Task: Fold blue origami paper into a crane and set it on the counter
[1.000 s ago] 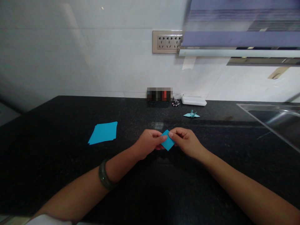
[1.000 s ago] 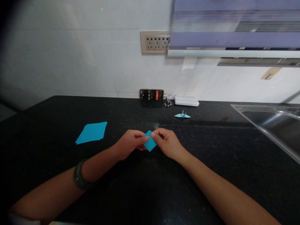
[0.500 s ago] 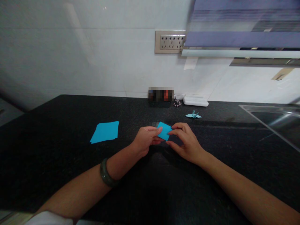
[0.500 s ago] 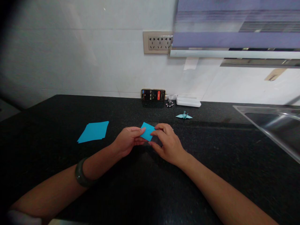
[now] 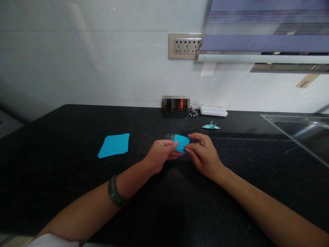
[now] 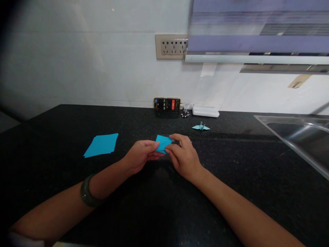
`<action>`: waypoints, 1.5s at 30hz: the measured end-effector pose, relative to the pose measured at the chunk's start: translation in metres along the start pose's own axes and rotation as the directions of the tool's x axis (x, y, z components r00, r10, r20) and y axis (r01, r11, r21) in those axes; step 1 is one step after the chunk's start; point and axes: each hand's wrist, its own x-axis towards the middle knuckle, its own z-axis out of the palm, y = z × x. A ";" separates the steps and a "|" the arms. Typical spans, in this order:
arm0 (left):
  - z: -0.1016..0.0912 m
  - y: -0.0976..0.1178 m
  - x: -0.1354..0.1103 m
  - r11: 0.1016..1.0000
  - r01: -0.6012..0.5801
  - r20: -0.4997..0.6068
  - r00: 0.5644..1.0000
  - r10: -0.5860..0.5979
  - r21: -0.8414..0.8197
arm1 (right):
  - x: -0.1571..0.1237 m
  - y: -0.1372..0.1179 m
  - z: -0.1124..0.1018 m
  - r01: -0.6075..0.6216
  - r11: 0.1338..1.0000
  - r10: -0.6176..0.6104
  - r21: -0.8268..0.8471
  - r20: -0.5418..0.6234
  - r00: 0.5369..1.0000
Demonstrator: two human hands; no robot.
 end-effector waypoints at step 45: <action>0.000 -0.001 -0.001 0.980 -0.172 0.078 0.983 0.165 0.100 | 0.006 -0.018 0.009 -0.649 0.321 0.623 0.690 0.362 0.693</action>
